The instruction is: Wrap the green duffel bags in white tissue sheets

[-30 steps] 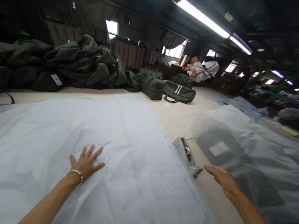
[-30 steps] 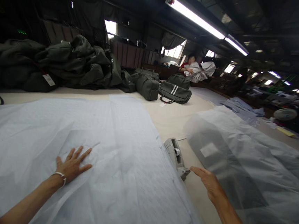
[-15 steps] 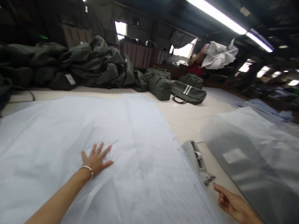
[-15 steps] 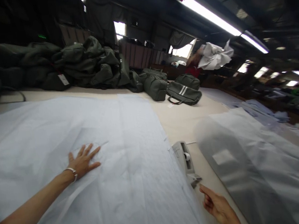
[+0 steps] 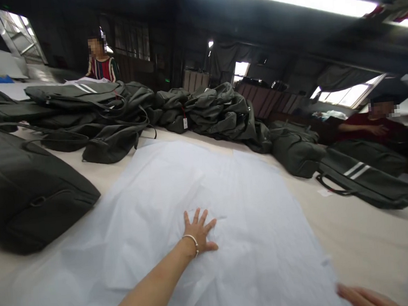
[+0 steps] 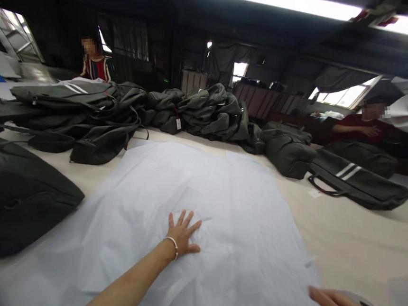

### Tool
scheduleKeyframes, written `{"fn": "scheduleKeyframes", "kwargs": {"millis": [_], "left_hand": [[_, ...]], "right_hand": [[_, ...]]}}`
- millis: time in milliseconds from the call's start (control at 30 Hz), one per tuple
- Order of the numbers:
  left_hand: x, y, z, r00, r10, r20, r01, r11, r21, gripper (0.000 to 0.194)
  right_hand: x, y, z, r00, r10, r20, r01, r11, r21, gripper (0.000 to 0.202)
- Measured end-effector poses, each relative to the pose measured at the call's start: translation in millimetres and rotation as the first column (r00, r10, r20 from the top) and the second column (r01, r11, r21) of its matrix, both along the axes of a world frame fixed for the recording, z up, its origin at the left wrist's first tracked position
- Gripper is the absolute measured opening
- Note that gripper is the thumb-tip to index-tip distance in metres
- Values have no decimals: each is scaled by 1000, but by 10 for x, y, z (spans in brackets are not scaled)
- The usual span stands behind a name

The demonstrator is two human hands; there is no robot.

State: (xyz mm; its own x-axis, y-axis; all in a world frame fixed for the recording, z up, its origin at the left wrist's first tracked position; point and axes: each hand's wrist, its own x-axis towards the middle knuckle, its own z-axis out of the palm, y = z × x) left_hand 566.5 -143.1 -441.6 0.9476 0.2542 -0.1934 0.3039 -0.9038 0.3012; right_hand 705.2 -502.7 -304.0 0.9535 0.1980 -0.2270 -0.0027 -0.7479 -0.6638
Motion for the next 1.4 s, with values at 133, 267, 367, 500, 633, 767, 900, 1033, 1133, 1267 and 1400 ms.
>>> {"fn": "scheduleKeyframes", "kwargs": {"millis": [133, 267, 367, 500, 633, 767, 900, 1033, 1133, 1267, 1400], "left_hand": [[-36, 28, 65, 1000, -21, 15, 22, 999, -50, 91], [-60, 39, 121, 999, -23, 26, 26, 992, -127, 93], [-58, 38, 140, 1000, -21, 20, 24, 987, -161, 92], [-45, 42, 127, 1000, -22, 16, 24, 983, -184, 92], [-38, 48, 97, 999, -28, 29, 33, 983, -179, 94], [-40, 49, 100, 999, -34, 21, 38, 981, -191, 93], [-44, 44, 107, 999, -29, 32, 34, 982, -186, 92], [-47, 36, 109, 999, -24, 33, 30, 981, -191, 92], [-48, 33, 122, 999, -21, 44, 29, 983, -183, 92], [-47, 28, 120, 999, -19, 38, 25, 988, -151, 91], [-32, 18, 71, 999, -11, 33, 13, 997, -83, 91]], "right_hand": [[101, 1329, -104, 939, 305, -161, -266, 938, 224, 40], [362, 2462, -346, 908, 363, -211, -322, 924, 205, 32], [599, 2813, -594, 905, 336, -260, -336, 941, 44, 26], [829, 2931, -865, 916, 270, -296, -352, 894, -276, 31], [977, 2922, -902, 938, 285, -199, -347, 799, -491, 36], [989, 2815, -750, 945, 326, 1, -263, 766, -587, 57], [729, 2646, -739, 883, 377, 280, -167, 809, -563, 67], [326, 2467, -1198, 601, 585, 545, -343, 804, -485, 66], [183, 2414, -1574, 609, 662, 436, -491, 747, -448, 68], [231, 2399, -1514, 744, 581, 330, -490, 810, -322, 69], [-83, 2079, -1089, 707, 545, 451, -474, 838, -269, 63]]}}
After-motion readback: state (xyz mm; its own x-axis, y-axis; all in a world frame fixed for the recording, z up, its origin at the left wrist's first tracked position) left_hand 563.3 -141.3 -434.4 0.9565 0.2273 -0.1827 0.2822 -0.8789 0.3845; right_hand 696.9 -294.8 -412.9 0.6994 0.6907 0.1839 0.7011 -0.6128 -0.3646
